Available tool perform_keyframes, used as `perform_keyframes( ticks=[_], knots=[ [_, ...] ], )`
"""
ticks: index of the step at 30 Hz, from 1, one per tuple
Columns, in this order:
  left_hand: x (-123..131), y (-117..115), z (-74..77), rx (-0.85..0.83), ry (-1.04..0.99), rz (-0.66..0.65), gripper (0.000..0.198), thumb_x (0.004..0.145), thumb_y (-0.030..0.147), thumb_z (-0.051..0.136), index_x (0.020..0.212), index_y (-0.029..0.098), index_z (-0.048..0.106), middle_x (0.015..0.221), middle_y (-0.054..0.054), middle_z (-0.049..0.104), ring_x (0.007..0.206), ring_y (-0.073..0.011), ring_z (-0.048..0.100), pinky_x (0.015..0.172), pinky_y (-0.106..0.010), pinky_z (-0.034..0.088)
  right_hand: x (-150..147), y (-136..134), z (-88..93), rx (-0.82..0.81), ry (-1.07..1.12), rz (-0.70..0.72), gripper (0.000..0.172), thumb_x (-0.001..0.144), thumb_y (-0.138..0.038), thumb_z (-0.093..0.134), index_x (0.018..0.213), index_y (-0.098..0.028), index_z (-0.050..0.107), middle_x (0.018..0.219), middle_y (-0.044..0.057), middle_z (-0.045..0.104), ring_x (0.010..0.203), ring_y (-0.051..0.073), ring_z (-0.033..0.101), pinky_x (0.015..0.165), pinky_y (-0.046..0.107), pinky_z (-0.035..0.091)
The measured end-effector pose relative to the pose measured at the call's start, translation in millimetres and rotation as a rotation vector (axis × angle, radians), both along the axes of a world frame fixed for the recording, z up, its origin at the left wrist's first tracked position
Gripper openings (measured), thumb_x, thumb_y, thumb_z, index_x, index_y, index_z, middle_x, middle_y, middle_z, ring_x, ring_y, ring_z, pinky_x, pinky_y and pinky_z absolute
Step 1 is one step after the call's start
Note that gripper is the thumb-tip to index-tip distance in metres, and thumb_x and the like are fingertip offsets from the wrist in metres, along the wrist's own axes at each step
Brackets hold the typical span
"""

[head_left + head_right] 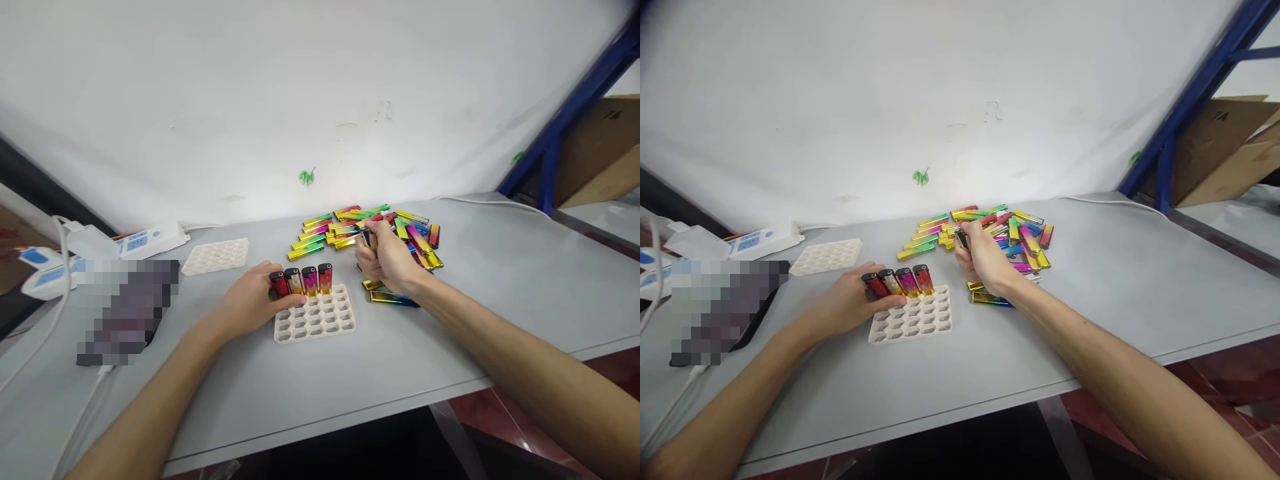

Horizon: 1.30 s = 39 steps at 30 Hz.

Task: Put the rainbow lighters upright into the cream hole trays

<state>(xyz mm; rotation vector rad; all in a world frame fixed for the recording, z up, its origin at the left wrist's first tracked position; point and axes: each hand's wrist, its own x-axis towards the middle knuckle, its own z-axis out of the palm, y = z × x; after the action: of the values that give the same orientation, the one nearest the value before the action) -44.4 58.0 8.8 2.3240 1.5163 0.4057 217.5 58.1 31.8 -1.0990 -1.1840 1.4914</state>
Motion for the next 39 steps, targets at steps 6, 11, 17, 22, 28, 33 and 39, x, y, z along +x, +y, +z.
perform_keyframes(
  ticks=[6, 11, 17, 22, 28, 33, 39],
  knots=[
    [-0.1, 0.4, 0.0, 0.006, 0.005, -0.010, 0.048, 0.081, 0.070, 0.065, 0.076, 0.024, 0.055, 0.085, -0.001, 0.058, 0.072, -0.0195, 0.057, 0.066, -0.034, 0.044, -1.1, -1.3, -1.6, 0.017, -0.005, 0.025, 0.059, 0.099, -0.068, 0.032, 0.058, -0.025, 0.025, 0.049, -0.008, 0.016, 0.045, 0.009, 0.007, 0.041, 0.026, 0.007],
    [0.1, -0.5, 0.8, -0.002, 0.002, -0.006, 0.048, 0.081, 0.070, 0.065, 0.077, 0.024, 0.054, 0.085, -0.001, 0.058, 0.073, -0.0198, 0.056, 0.067, -0.034, 0.043, -2.3, -2.7, -1.7, -0.006, -0.014, 0.021, 0.057, 0.100, -0.060, 0.034, 0.056, -0.025, 0.026, 0.048, -0.008, 0.016, 0.044, 0.009, 0.006, 0.041, 0.026, 0.006],
    [1.0, -0.4, 1.5, -0.007, 0.000, -0.005, 0.050, 0.081, 0.072, 0.063, 0.076, 0.023, 0.055, 0.085, -0.002, 0.058, 0.073, -0.0200, 0.056, 0.066, -0.034, 0.043, -3.1, -1.4, -4.5, -0.022, -0.029, 0.007, 0.054, 0.100, -0.059, 0.034, 0.058, -0.025, 0.029, 0.048, -0.008, 0.018, 0.046, 0.009, 0.006, 0.041, 0.026, 0.006],
    [0.2, 0.3, 0.2, 0.011, 0.008, -0.010, 0.049, 0.081, 0.071, 0.064, 0.076, 0.023, 0.055, 0.084, -0.002, 0.058, 0.072, -0.0201, 0.057, 0.066, -0.034, 0.044, 0.2, 1.6, -13.0, 0.139, -0.101, 0.040, 0.056, 0.097, -0.071, 0.040, 0.073, -0.022, 0.054, 0.058, -0.005, 0.037, 0.049, 0.012, 0.030, 0.047, 0.026, 0.027],
    [-0.9, 2.0, -0.6, 0.035, -0.005, 0.000, 0.047, 0.081, 0.070, 0.065, 0.077, 0.024, 0.061, 0.084, -0.002, 0.063, 0.077, -0.0221, 0.061, 0.069, -0.035, 0.047, 4.9, -1.9, -8.9, 0.395, -0.306, 0.215, 0.037, 0.100, -0.055, 0.053, 0.089, -0.021, 0.064, 0.090, 0.003, 0.068, 0.077, 0.015, 0.055, 0.073, 0.031, 0.044],
    [-0.5, 3.5, 0.6, 0.074, 0.027, 0.035, 0.042, 0.083, 0.066, 0.066, 0.079, 0.023, 0.065, 0.083, -0.003, 0.065, 0.079, -0.0241, 0.062, 0.070, -0.036, 0.047, 4.6, -0.9, -11.3, 0.387, -0.299, 0.179, 0.022, 0.093, -0.043, 0.066, 0.098, -0.022, 0.060, 0.096, 0.004, 0.072, 0.090, 0.019, 0.066, 0.082, 0.036, 0.053],
    [-0.5, 5.0, 0.4, 0.081, 0.030, 0.048, 0.044, 0.083, 0.066, 0.065, 0.077, 0.023, 0.064, 0.082, -0.004, 0.066, 0.081, -0.0259, 0.063, 0.070, -0.037, 0.046, 4.2, -2.0, -12.2, 0.574, -0.574, 0.117, 0.021, 0.091, -0.038, 0.067, 0.103, -0.021, 0.063, 0.097, 0.004, 0.073, 0.086, 0.019, 0.070, 0.081, 0.037, 0.055]
  ],
)
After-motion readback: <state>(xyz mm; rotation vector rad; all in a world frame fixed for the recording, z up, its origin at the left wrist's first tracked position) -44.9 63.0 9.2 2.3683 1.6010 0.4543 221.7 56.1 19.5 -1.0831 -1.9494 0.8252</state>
